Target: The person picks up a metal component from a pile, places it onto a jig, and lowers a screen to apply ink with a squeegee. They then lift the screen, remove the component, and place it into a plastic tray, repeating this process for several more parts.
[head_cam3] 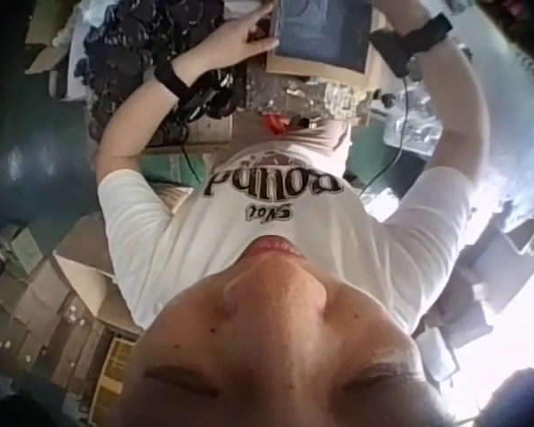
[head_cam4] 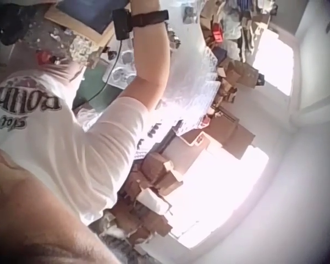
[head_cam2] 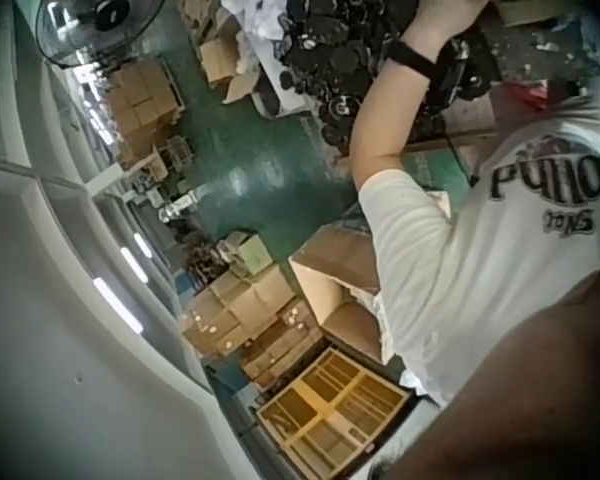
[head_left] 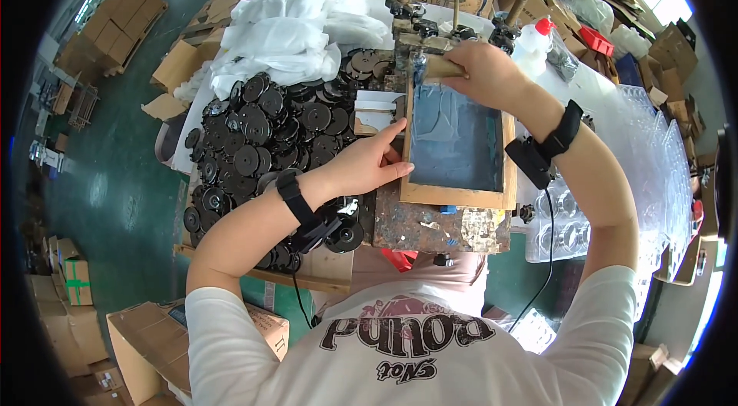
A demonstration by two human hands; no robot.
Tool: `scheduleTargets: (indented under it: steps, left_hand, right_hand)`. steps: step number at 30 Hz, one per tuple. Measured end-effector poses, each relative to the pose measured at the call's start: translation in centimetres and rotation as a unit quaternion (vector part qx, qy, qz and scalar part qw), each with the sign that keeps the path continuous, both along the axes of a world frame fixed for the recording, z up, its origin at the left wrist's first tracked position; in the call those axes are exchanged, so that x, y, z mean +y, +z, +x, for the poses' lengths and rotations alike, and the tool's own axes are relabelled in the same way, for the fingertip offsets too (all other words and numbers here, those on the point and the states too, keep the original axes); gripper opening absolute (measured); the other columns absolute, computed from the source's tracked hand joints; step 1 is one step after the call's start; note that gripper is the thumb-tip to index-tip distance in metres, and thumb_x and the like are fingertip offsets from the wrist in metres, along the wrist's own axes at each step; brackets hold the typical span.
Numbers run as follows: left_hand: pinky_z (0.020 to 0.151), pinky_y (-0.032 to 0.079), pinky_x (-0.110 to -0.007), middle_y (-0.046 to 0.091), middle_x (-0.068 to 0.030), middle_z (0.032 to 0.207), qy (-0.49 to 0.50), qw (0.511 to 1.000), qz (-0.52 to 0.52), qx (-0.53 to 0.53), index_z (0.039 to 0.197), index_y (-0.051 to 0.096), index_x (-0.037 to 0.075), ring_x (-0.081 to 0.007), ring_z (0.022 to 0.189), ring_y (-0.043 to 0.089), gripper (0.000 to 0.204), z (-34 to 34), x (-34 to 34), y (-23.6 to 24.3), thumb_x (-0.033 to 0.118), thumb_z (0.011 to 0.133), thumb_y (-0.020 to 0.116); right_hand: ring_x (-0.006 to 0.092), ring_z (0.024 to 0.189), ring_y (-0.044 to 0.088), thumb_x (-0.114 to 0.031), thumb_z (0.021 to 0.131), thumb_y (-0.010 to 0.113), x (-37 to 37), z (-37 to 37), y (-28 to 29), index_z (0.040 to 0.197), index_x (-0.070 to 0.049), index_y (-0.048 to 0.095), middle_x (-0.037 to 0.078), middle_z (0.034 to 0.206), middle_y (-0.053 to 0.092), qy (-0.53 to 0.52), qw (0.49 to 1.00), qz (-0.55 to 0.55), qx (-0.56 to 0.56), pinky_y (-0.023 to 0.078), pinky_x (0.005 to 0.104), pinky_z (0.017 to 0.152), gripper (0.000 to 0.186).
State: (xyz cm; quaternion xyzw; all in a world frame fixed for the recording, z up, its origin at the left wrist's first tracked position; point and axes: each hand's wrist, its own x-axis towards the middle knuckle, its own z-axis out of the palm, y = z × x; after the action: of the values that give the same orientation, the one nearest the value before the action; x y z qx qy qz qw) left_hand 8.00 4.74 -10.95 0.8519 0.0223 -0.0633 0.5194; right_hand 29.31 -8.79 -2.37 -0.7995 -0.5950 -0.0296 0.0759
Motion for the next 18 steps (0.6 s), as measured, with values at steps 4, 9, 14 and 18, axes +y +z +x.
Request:
scheduleTargets:
  steps: [4,9,14,18]
  left_hand:
    - [0.069,0.049,-0.029,0.065,-0.0115,0.088,-0.005,1.0,0.005,0.006,0.143,0.014,0.001,-0.0195,0.075,0.062,0.077,0.0,0.1,0.0,0.028,0.087,0.061]
    - [0.071,0.047,-0.026,0.065,-0.0095,0.087,0.012,1.0,0.009,0.014,0.144,0.013,0.008,-0.013,0.074,0.059,0.076,0.1,-0.1,0.0,0.02,0.088,0.062]
    - [0.072,0.047,-0.026,0.065,-0.0099,0.086,0.004,0.999,0.052,0.011,0.145,0.012,0.008,-0.0128,0.076,0.059,0.076,-0.2,-0.3,1.5,0.02,0.088,0.061]
    - [0.07,0.049,-0.028,0.065,-0.0098,0.088,-0.014,0.998,-0.026,-0.055,0.143,0.02,0.005,-0.0168,0.076,0.062,0.068,-0.4,-0.1,4.1,0.024,0.09,0.058]
  right_hand:
    - [0.0313,0.082,0.057,-0.011,0.07,0.07,-1.9,-2.7,-1.0,0.091,-0.005,0.062,0.012,0.086,0.06,0.075,0.996,0.03,0.041,0.048,0.0384,0.076,0.023]
    - [0.0305,0.081,0.058,-0.01,0.07,0.069,-4.5,-5.3,0.5,0.092,-0.004,0.063,0.012,0.084,0.06,0.091,0.991,0.004,0.095,0.049,0.0379,0.073,0.024]
    - [0.0272,0.078,0.061,-0.012,0.071,0.069,-2.3,-2.2,1.5,0.1,-0.005,0.063,0.012,0.087,0.061,0.052,0.997,0.017,0.06,0.05,0.0356,0.071,0.03]
    - [0.0226,0.076,0.062,-0.013,0.075,0.068,-2.6,3.8,1.8,0.109,-0.006,0.06,0.01,0.091,0.063,0.015,0.993,0.102,0.064,0.05,0.0324,0.07,0.035]
